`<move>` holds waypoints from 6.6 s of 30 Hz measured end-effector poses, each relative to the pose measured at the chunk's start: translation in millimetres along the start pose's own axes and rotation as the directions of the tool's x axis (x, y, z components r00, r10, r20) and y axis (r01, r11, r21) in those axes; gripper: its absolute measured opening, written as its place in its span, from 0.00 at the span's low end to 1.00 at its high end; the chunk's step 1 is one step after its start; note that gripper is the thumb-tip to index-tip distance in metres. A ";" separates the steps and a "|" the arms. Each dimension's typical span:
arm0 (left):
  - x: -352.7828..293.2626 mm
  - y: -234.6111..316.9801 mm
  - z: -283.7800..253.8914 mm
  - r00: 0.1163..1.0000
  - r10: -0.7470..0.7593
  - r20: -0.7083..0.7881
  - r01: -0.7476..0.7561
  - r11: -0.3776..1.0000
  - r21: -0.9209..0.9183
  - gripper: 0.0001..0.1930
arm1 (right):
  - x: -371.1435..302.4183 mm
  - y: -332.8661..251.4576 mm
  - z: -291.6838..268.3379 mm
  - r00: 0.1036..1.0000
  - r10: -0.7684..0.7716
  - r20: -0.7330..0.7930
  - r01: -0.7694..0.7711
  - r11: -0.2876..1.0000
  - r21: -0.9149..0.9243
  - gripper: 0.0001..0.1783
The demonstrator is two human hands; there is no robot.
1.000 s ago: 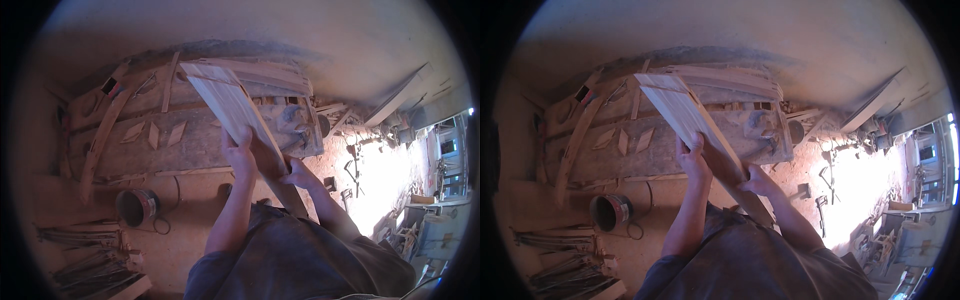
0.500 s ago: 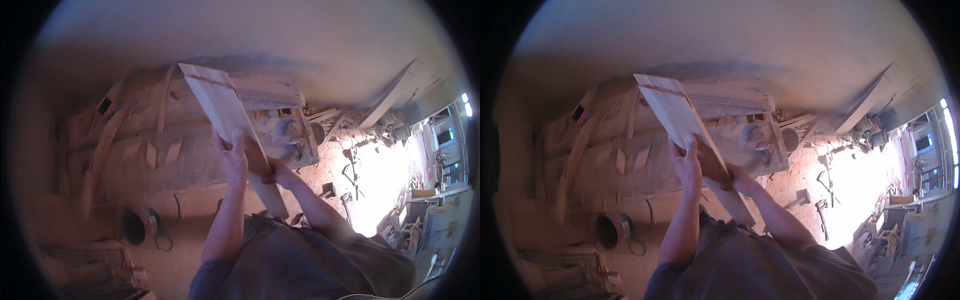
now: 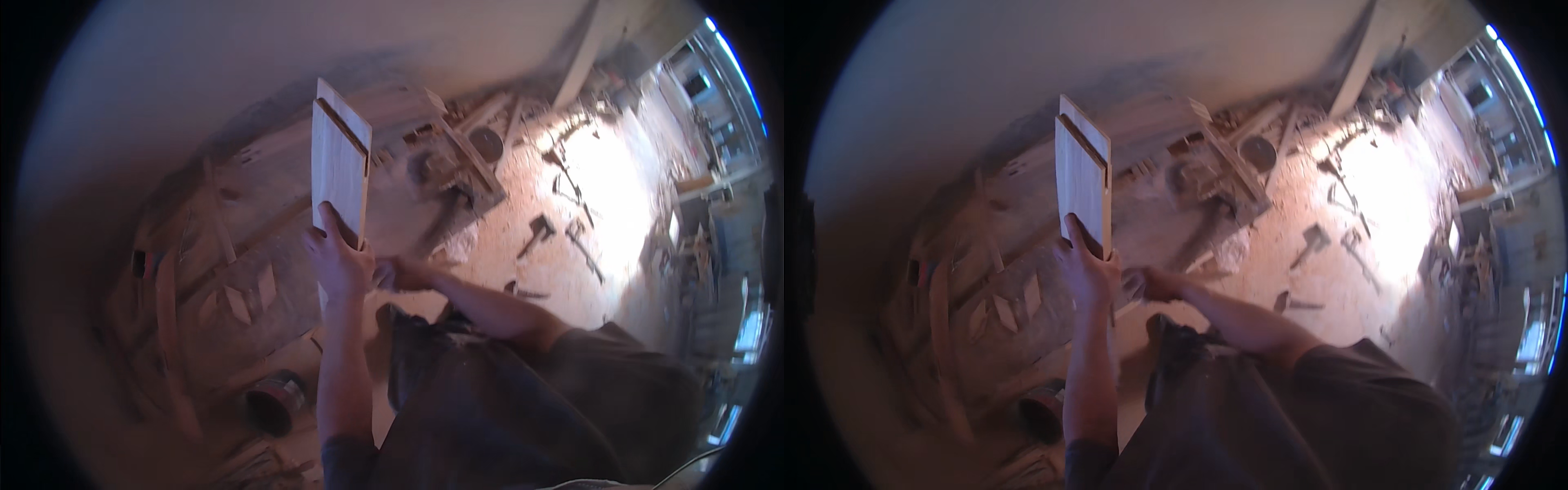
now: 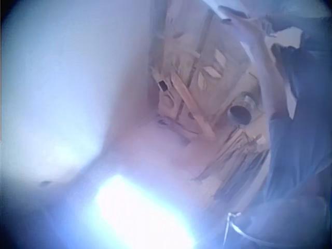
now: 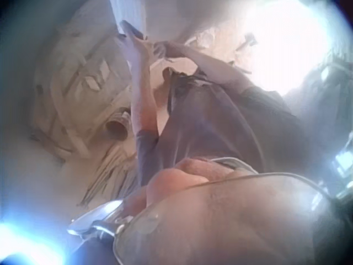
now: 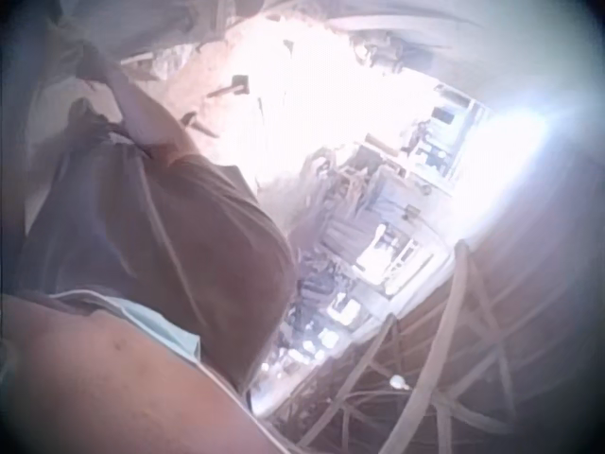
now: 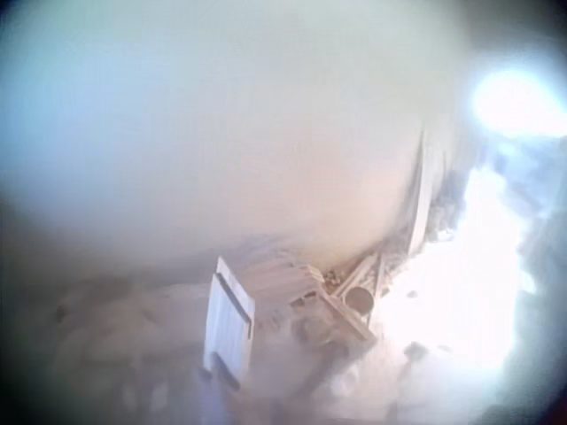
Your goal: The person repeatedly strikes a wooden plank with a hammer to split it into smaller pieces. The person holds the plank with one hand and swings the hammer with the other, then inspects the split pieces before continuing.
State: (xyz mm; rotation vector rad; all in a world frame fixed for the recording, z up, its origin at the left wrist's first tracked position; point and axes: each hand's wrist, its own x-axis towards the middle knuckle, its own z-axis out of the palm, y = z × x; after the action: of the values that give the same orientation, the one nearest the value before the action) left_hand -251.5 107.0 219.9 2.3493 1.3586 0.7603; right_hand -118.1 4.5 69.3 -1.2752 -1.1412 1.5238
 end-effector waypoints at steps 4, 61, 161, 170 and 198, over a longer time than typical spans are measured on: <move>-19.0 -9.1 22.5 0.964 0.128 0.232 -0.127 0.992 -0.020 0.51 | -4.3 121.2 -80.7 0.814 0.030 -0.580 -0.412 0.734 -0.539 0.33; -42.8 165.0 349.4 0.620 0.332 0.710 -0.487 0.873 0.017 0.50 | -272.2 53.6 -295.3 -0.025 0.546 -0.838 0.110 0.834 0.540 0.08; -18.1 206.8 364.1 0.624 0.245 0.742 -0.404 0.914 0.038 0.23 | -295.9 84.8 -268.3 0.202 0.112 -0.973 -0.523 0.852 -0.011 0.14; -33.1 204.4 375.2 0.665 0.327 0.672 -0.390 0.919 -0.060 0.18 | -289.6 90.4 -296.0 0.311 0.059 -0.948 -0.629 0.761 -0.159 0.15; -17.5 207.5 383.8 0.691 0.456 0.561 -0.546 0.837 -0.007 0.34 | -289.8 -11.2 -316.4 0.157 -0.196 -0.968 -0.076 0.975 -0.210 0.05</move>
State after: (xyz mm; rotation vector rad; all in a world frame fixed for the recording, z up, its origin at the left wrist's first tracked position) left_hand 113.0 -15.5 13.0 2.8035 0.5388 0.0500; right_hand 237.3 -229.2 126.2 -1.8730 -0.3707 0.1495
